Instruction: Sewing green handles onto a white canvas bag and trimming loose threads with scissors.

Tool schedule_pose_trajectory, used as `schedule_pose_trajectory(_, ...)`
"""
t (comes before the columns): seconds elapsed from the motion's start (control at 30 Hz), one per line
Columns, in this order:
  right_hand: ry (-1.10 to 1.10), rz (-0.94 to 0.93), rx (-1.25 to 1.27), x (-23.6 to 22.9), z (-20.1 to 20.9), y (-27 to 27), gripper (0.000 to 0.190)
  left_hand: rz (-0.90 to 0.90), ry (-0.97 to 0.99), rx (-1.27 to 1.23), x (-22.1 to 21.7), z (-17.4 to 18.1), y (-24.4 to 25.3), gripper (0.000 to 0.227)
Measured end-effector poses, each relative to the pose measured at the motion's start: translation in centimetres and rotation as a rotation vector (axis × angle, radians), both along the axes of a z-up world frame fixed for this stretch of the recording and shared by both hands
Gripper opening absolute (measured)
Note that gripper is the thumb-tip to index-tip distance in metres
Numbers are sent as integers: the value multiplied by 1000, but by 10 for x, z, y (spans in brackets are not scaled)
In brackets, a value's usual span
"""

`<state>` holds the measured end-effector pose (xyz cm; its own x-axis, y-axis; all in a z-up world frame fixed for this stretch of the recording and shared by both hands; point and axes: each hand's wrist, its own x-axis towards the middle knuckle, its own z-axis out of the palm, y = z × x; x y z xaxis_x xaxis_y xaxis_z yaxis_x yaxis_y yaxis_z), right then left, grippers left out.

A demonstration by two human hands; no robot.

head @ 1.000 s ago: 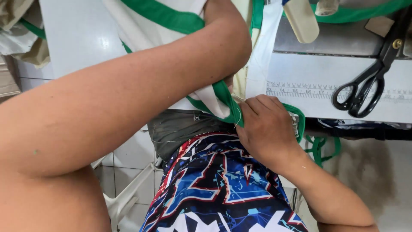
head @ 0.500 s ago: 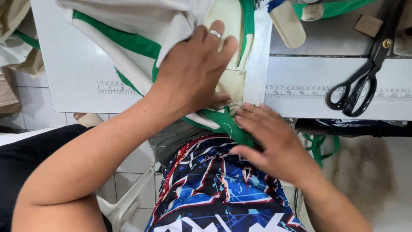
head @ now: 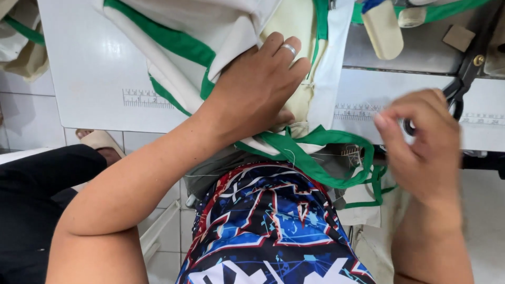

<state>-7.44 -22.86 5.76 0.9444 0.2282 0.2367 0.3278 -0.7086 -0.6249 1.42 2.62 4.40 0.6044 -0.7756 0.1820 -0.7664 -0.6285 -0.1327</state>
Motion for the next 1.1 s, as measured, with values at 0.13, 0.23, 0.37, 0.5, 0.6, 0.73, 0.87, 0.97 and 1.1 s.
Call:
schedule_pose_trajectory(0.13,368,118,-304,-16,26,-26,14,-7,-11,-26,2,-1,-2,71)
schedule_pose_trajectory(0.23,529,112,-664,-27,22,-38,16,-14,-42,-19,1,3,-3,82)
schedule_pose_trajectory(0.37,211,-35,-346,-20,31,-1,19,-64,-54,-73,2,7,-7,84)
schedule_pose_trajectory(0.5,100,-189,-124,4,-1,38,8,-110,31,-205,7,3,-15,56)
schedule_pose_trajectory(0.6,59,-296,-44,21,-29,56,16,-89,-50,-154,9,-11,-18,41)
schedule_pose_trajectory(0.73,32,-359,-80,29,-45,65,23,-44,95,-214,8,-30,-17,50)
schedule_pose_trajectory(0.87,0,-378,-183,30,-52,68,33,-35,132,-244,6,-34,-15,46)
schedule_pose_trajectory(0.97,30,-382,-220,30,-52,68,26,-35,134,-318,6,-37,-17,34)
schedule_pose_trajectory(1.1,48,-381,-232,28,-44,72,26,-32,148,-336,6,-34,-17,30)
